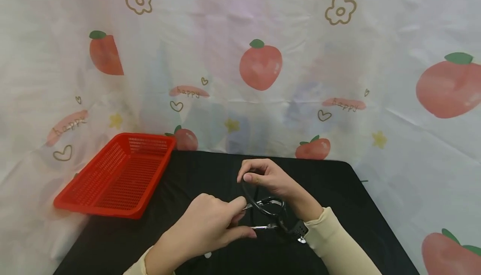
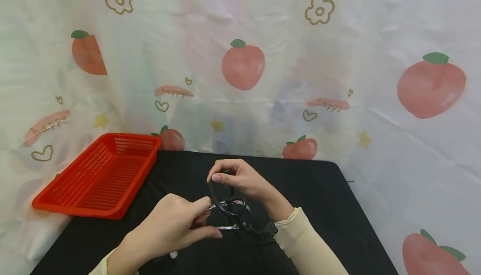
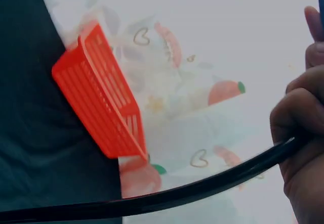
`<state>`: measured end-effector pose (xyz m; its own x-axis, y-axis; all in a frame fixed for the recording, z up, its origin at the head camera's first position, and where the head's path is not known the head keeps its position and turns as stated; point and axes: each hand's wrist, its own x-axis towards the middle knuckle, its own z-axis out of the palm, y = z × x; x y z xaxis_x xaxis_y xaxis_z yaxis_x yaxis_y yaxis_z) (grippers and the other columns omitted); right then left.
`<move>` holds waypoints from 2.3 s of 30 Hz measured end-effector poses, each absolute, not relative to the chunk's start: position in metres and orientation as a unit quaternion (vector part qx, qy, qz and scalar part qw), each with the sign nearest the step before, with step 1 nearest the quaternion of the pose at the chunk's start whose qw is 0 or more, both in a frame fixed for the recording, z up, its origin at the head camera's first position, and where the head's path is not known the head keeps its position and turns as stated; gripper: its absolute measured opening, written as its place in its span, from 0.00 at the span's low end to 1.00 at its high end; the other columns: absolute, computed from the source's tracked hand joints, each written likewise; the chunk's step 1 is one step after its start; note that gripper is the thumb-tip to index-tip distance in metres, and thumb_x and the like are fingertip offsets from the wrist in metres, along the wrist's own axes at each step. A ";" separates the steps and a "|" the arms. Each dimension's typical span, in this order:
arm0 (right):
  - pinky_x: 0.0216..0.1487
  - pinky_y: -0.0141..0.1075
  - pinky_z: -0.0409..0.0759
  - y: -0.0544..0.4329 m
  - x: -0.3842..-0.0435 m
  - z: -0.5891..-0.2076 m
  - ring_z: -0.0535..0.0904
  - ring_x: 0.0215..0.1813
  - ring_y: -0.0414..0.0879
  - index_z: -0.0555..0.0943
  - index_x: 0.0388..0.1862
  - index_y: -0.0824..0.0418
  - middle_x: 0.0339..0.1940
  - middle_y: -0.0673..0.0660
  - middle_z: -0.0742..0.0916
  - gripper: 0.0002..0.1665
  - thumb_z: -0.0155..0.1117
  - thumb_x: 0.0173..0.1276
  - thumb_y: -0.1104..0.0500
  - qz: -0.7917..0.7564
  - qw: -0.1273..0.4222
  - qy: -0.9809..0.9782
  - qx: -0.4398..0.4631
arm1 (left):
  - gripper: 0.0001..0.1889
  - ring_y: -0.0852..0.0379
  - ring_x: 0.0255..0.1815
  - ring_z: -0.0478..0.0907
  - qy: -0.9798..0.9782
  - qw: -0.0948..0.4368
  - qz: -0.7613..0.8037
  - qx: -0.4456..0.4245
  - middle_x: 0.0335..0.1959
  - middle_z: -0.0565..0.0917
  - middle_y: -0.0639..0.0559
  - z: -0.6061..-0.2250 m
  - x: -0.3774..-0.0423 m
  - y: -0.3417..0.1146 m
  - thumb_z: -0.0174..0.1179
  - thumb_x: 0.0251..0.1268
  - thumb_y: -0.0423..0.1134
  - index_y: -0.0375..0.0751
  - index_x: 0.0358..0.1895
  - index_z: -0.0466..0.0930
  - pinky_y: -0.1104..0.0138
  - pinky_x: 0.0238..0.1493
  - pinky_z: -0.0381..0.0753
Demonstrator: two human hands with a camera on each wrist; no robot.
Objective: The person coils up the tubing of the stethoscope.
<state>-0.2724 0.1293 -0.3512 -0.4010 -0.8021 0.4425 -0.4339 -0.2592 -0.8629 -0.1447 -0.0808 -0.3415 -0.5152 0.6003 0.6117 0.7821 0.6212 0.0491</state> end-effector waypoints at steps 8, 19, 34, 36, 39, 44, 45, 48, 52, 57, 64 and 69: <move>0.33 0.37 0.66 0.119 -0.245 -0.388 0.64 0.28 0.43 0.86 0.44 0.51 0.30 0.44 0.78 0.10 0.57 0.81 0.58 -0.703 0.147 0.513 -0.470 | 0.27 0.79 0.13 0.52 -0.834 0.311 -0.281 -0.358 0.14 0.68 0.67 -0.341 -0.140 -0.087 0.82 0.47 0.51 0.51 0.27 0.66 0.82 0.18 0.49; 0.20 0.35 0.62 0.120 -0.188 -0.411 0.60 0.20 0.45 0.88 0.52 0.57 0.30 0.46 0.83 0.15 0.57 0.79 0.69 -0.704 0.005 0.610 -0.364 | 0.26 0.67 0.13 0.75 -0.829 0.141 -0.506 -0.193 0.15 0.80 0.65 -0.352 -0.146 -0.104 0.76 0.58 0.50 0.45 0.26 0.63 0.69 0.14 0.69; 0.27 0.16 0.65 0.179 -0.172 -0.371 0.66 0.25 0.24 0.88 0.50 0.50 0.36 0.39 0.86 0.08 0.67 0.76 0.55 -0.341 -0.277 0.776 -0.453 | 0.28 0.53 0.11 0.75 -0.878 0.017 -0.471 -0.080 0.16 0.82 0.55 -0.356 -0.174 -0.143 0.78 0.56 0.52 0.44 0.29 0.64 0.66 0.16 0.72; 0.30 0.13 0.64 0.182 -0.172 -0.355 0.68 0.28 0.22 0.88 0.50 0.49 0.37 0.38 0.86 0.10 0.62 0.79 0.50 -0.292 -0.294 0.761 -0.499 | 0.27 0.55 0.11 0.75 -0.884 0.004 -0.458 -0.097 0.15 0.82 0.56 -0.360 -0.176 -0.138 0.76 0.58 0.52 0.44 0.29 0.64 0.65 0.16 0.72; 0.33 0.13 0.67 0.179 -0.173 -0.330 0.71 0.30 0.22 0.87 0.49 0.47 0.38 0.37 0.85 0.09 0.61 0.80 0.49 -0.259 -0.267 0.735 -0.567 | 0.26 0.58 0.10 0.76 -0.892 -0.006 -0.434 -0.129 0.15 0.81 0.59 -0.364 -0.178 -0.122 0.76 0.58 0.53 0.45 0.28 0.65 0.65 0.14 0.72; 0.38 0.15 0.71 0.167 -0.194 -0.292 0.72 0.32 0.25 0.85 0.46 0.47 0.38 0.38 0.83 0.04 0.67 0.75 0.55 -0.262 -0.157 0.692 -0.655 | 0.25 0.64 0.13 0.78 -0.894 -0.042 -0.388 -0.219 0.14 0.77 0.63 -0.359 -0.175 -0.090 0.75 0.56 0.54 0.49 0.27 0.64 0.69 0.15 0.69; 0.39 0.17 0.72 0.165 -0.202 -0.286 0.73 0.32 0.26 0.84 0.46 0.47 0.38 0.39 0.83 0.06 0.68 0.74 0.57 -0.272 -0.123 0.681 -0.669 | 0.25 0.67 0.13 0.77 -0.893 -0.043 -0.372 -0.248 0.14 0.75 0.64 -0.358 -0.173 -0.084 0.75 0.56 0.55 0.50 0.26 0.64 0.71 0.16 0.68; 0.40 0.24 0.78 0.160 -0.228 -0.276 0.77 0.36 0.31 0.85 0.48 0.50 0.39 0.44 0.84 0.12 0.70 0.71 0.65 -0.314 -0.002 0.649 -0.693 | 0.25 0.78 0.13 0.68 -0.886 0.004 -0.315 -0.340 0.14 0.68 0.68 -0.355 -0.166 -0.071 0.75 0.53 0.57 0.53 0.25 0.65 0.76 0.19 0.61; 0.38 0.34 0.82 0.160 -0.264 -0.282 0.81 0.39 0.40 0.86 0.49 0.56 0.40 0.53 0.87 0.15 0.68 0.68 0.71 -0.378 0.116 0.607 -0.689 | 0.27 0.79 0.13 0.52 -0.870 0.107 -0.261 -0.404 0.15 0.59 0.68 -0.352 -0.155 -0.066 0.75 0.49 0.60 0.53 0.23 0.64 0.79 0.19 0.51; 0.32 0.40 0.79 0.156 -0.287 -0.317 0.78 0.32 0.46 0.86 0.44 0.64 0.33 0.59 0.85 0.07 0.68 0.72 0.62 -0.457 0.176 0.553 -0.674 | 0.28 0.79 0.13 0.49 -0.847 0.147 -0.262 -0.439 0.14 0.58 0.67 -0.351 -0.150 -0.068 0.76 0.49 0.60 0.53 0.21 0.63 0.81 0.20 0.50; 0.25 0.41 0.72 0.154 -0.282 -0.376 0.70 0.25 0.48 0.88 0.50 0.61 0.29 0.56 0.81 0.13 0.60 0.78 0.57 -0.588 0.116 0.519 -0.609 | 0.26 0.82 0.14 0.72 -0.814 0.076 -0.456 -0.351 0.10 0.73 0.60 -0.356 -0.145 -0.074 0.77 0.52 0.50 0.48 0.20 0.64 0.78 0.15 0.67; 0.22 0.40 0.67 0.169 -0.266 -0.403 0.65 0.23 0.47 0.87 0.54 0.58 0.25 0.55 0.74 0.15 0.57 0.79 0.67 -0.593 0.018 0.593 -0.545 | 0.27 0.66 0.14 0.80 -0.780 0.029 -0.567 -0.261 0.13 0.80 0.51 -0.355 -0.145 -0.087 0.78 0.55 0.46 0.42 0.21 0.65 0.65 0.14 0.79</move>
<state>-0.2656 0.1695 -0.4030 -0.4055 -0.6669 0.6252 -0.6246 -0.2972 -0.7221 -0.1447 -0.0869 -0.3547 -0.8620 0.3747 0.3415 0.4404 0.2199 0.8704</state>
